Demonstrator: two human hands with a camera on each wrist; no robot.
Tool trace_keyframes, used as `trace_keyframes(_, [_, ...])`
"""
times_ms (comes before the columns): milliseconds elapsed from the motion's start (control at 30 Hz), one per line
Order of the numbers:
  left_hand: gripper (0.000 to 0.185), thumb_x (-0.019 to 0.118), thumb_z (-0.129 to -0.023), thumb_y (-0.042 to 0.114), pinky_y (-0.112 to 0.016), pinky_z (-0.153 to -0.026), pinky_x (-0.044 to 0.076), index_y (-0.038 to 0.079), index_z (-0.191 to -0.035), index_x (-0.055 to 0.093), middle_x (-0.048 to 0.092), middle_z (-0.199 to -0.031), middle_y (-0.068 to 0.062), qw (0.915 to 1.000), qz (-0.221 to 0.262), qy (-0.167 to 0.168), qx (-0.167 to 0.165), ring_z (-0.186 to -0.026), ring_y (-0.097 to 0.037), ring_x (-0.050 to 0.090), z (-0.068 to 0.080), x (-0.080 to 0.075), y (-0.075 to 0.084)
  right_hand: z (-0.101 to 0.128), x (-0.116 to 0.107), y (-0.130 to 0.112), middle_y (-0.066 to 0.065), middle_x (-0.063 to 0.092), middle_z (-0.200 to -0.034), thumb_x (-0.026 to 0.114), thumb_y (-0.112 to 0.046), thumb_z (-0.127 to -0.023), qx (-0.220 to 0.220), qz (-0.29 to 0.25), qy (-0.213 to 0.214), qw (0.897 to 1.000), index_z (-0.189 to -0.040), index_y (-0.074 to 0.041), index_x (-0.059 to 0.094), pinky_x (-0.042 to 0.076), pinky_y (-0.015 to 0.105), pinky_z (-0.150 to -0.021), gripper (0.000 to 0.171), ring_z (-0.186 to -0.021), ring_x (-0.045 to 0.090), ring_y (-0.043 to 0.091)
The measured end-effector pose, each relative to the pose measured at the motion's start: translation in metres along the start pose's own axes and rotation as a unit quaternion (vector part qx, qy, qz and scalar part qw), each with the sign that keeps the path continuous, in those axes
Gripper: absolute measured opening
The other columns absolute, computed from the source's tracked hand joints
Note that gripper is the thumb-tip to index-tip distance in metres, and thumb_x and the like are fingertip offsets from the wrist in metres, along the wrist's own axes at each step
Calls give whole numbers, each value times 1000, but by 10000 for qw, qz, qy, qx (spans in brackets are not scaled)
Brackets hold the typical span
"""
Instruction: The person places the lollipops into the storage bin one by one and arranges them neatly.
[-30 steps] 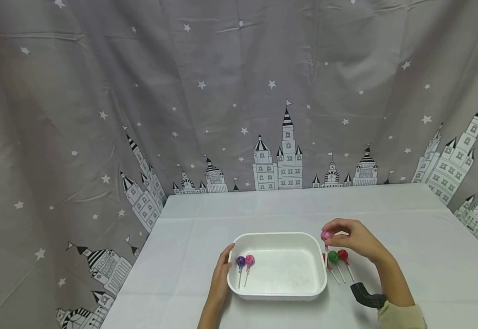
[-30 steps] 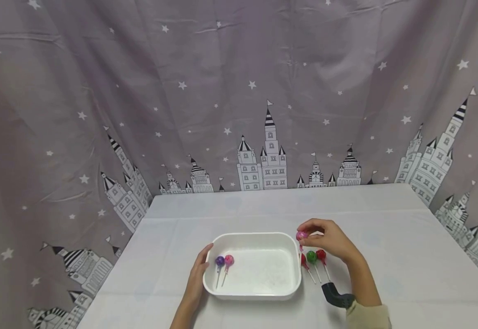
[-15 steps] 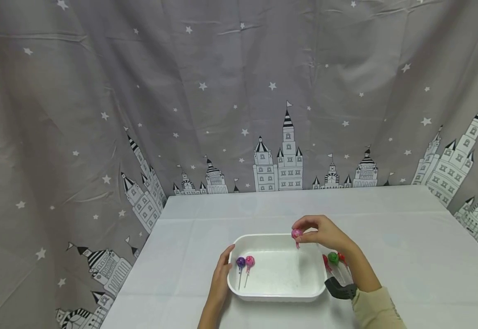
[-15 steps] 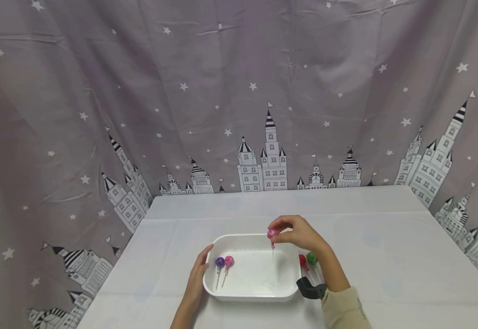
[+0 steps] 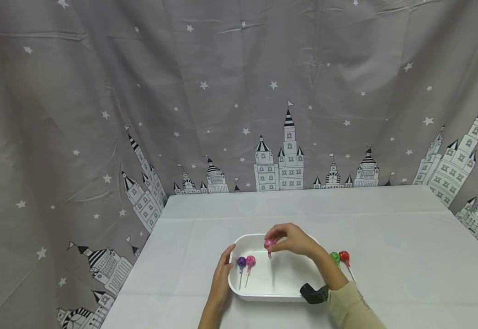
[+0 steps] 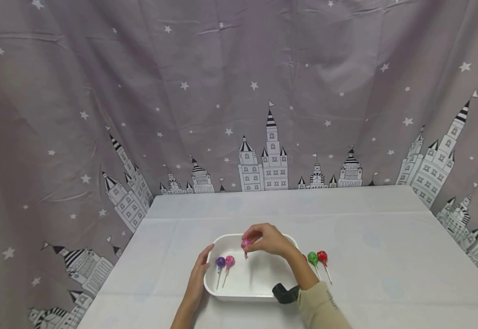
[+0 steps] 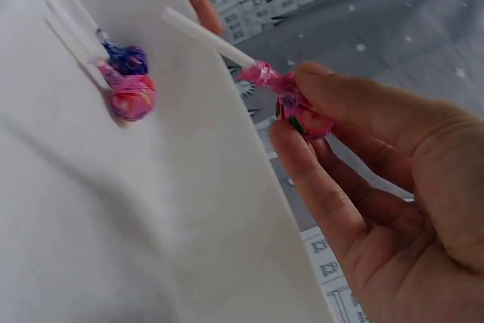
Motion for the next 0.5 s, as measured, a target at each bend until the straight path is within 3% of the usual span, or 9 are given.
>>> trace_keyframes(267, [50,31,-89,-5,-45,-111,11,2,-138,37,25,-147,-22,10000,29,-36,86,-136,-35,15,-1,-1,-2,-11,11,5,-3,64,-84,77,-13,-72,114,294,271,9991,-92,-8,67,51,24,-68,24,-77,58,13])
trace_keyframes(500, [51,32,-90,-2,-47,-111,9,9,-139,39,25,-148,-18,9999,105,-4,134,-137,-34,14,-9,-3,-29,-14,22,5,-4,66,-85,77,-12,-72,-63,256,-92,9996,-94,-8,68,52,24,-71,24,-79,61,13])
Point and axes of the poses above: each hand's wrist, its own z-axis away from the middle knuckle, its own x-axis out of the palm, y = z × x, the point moved 6 cm from there along -z, towards the middle knuckle
